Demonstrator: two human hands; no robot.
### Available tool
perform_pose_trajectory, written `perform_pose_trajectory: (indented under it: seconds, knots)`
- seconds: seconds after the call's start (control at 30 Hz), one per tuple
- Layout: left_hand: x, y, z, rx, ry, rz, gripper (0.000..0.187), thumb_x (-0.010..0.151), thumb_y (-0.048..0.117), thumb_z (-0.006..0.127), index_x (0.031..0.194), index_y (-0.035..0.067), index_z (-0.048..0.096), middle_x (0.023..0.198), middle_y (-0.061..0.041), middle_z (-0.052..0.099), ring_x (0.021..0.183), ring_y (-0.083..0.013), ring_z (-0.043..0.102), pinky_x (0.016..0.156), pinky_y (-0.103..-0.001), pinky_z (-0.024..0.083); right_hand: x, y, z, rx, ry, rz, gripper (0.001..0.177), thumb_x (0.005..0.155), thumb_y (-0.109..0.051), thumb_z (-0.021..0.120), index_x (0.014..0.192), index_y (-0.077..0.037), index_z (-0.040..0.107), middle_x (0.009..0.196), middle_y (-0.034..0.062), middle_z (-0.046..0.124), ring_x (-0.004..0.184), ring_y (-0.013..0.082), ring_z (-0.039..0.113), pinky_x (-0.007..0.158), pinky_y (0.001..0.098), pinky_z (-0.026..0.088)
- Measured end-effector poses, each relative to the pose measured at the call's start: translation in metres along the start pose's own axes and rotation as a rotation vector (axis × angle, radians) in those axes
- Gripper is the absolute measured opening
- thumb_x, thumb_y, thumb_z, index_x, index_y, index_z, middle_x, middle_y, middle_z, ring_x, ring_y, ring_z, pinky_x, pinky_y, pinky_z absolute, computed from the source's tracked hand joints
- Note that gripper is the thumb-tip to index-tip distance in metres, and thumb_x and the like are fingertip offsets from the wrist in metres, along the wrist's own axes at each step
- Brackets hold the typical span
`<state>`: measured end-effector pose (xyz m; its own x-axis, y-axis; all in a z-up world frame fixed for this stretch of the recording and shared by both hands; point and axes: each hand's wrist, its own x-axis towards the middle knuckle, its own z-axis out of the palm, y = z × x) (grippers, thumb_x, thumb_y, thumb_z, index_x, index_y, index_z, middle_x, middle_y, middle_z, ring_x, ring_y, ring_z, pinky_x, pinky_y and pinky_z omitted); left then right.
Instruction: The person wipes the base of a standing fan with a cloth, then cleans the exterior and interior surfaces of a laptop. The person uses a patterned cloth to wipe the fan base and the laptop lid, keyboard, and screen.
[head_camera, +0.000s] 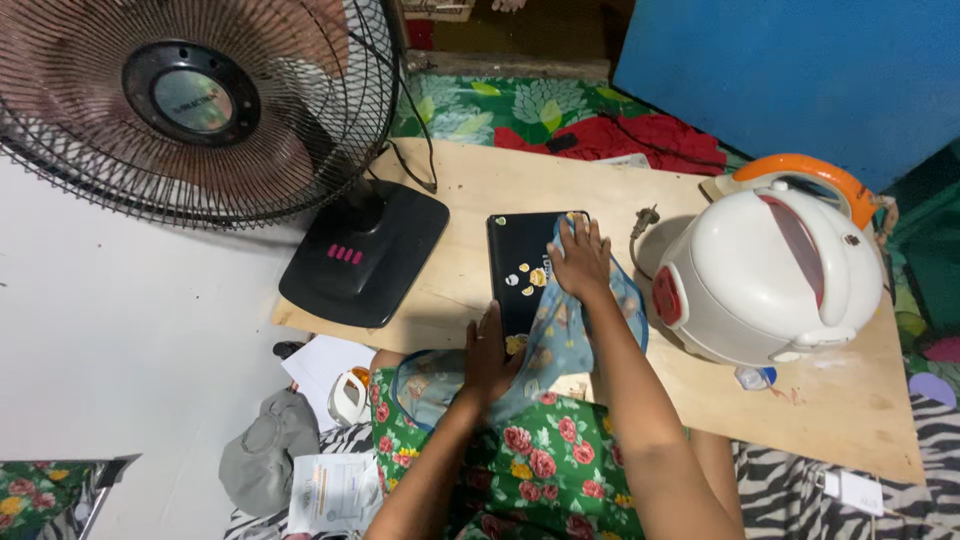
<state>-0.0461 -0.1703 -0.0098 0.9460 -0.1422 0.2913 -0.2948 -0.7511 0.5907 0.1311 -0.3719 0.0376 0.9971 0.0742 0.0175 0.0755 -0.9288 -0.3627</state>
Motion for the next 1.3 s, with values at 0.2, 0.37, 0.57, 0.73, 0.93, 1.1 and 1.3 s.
perform_pose_trajectory:
  seconds: [0.2,0.37,0.57,0.73,0.93,1.1,1.3]
  knots:
    - [-0.001,0.01,-0.012,-0.059,-0.024,-0.031,0.096,0.093,0.036,0.068,0.16,-0.008,0.014,0.161,-0.029,0.033,0.152,-0.0404,0.03,0.123,-0.058,0.012,-0.019,-0.006,0.006,-0.018,0.097,-0.059,0.068,0.103,-0.053,0.038,0.161,-0.019,0.033,0.171,0.0101,0.019,0.157,0.0357,0.011,0.123,0.0597,0.006]
    - [0.001,0.018,-0.017,-0.1,0.014,-0.025,0.096,0.093,0.04,0.07,0.158,-0.008,0.017,0.16,-0.029,0.034,0.153,-0.0401,0.03,0.123,-0.058,0.01,-0.077,-0.02,0.003,-0.027,0.119,-0.138,0.067,0.101,-0.052,0.044,0.157,-0.015,0.039,0.167,0.0129,0.027,0.156,0.0364,0.018,0.122,0.0597,0.008]
    - [0.001,0.02,-0.019,-0.128,0.032,-0.011,0.096,0.093,0.039,0.069,0.158,-0.011,0.018,0.16,-0.03,0.035,0.152,-0.0393,0.029,0.122,-0.06,0.01,-0.143,-0.031,-0.008,0.012,0.19,-0.262,0.063,0.099,-0.045,0.05,0.154,-0.015,0.046,0.165,0.0146,0.035,0.153,0.0373,0.027,0.123,0.0571,0.012]
    - [0.001,0.018,-0.017,-0.106,0.001,-0.044,0.094,0.093,0.043,0.068,0.156,-0.01,0.022,0.159,-0.03,0.035,0.152,-0.0394,0.029,0.122,-0.062,0.013,-0.155,-0.03,-0.011,-0.009,0.221,-0.184,0.064,0.098,-0.048,0.053,0.153,-0.015,0.048,0.163,0.0154,0.036,0.151,0.0397,0.029,0.121,0.0612,0.012]
    - [-0.001,0.024,-0.012,0.235,0.093,0.091,0.072,0.099,0.043,0.061,0.156,0.004,0.04,0.163,-0.033,0.027,0.152,-0.0482,0.022,0.121,-0.061,0.017,-0.167,-0.016,-0.002,0.023,0.315,0.019,0.064,0.099,-0.042,0.055,0.154,-0.011,0.047,0.162,0.0225,0.036,0.15,0.0448,0.03,0.119,0.0631,0.015]
    - [0.007,0.048,0.009,0.357,-0.003,0.211,0.066,0.102,0.038,0.058,0.154,-0.001,0.043,0.166,-0.025,0.029,0.158,-0.0443,0.023,0.126,-0.063,0.019,-0.224,-0.017,0.004,-0.02,0.303,-0.047,0.059,0.103,-0.031,0.054,0.156,-0.007,0.044,0.163,0.0229,0.038,0.152,0.0449,0.03,0.124,0.0592,0.017]
    - [0.051,0.078,0.025,0.228,-0.055,0.384,0.077,0.096,0.054,0.062,0.152,0.003,0.047,0.162,-0.022,0.036,0.152,-0.0423,0.032,0.121,-0.066,0.021,-0.237,-0.005,-0.011,0.102,0.39,0.078,0.059,0.102,-0.024,0.056,0.154,0.0,0.044,0.154,0.0269,0.046,0.145,0.0436,0.039,0.121,0.0543,0.026]
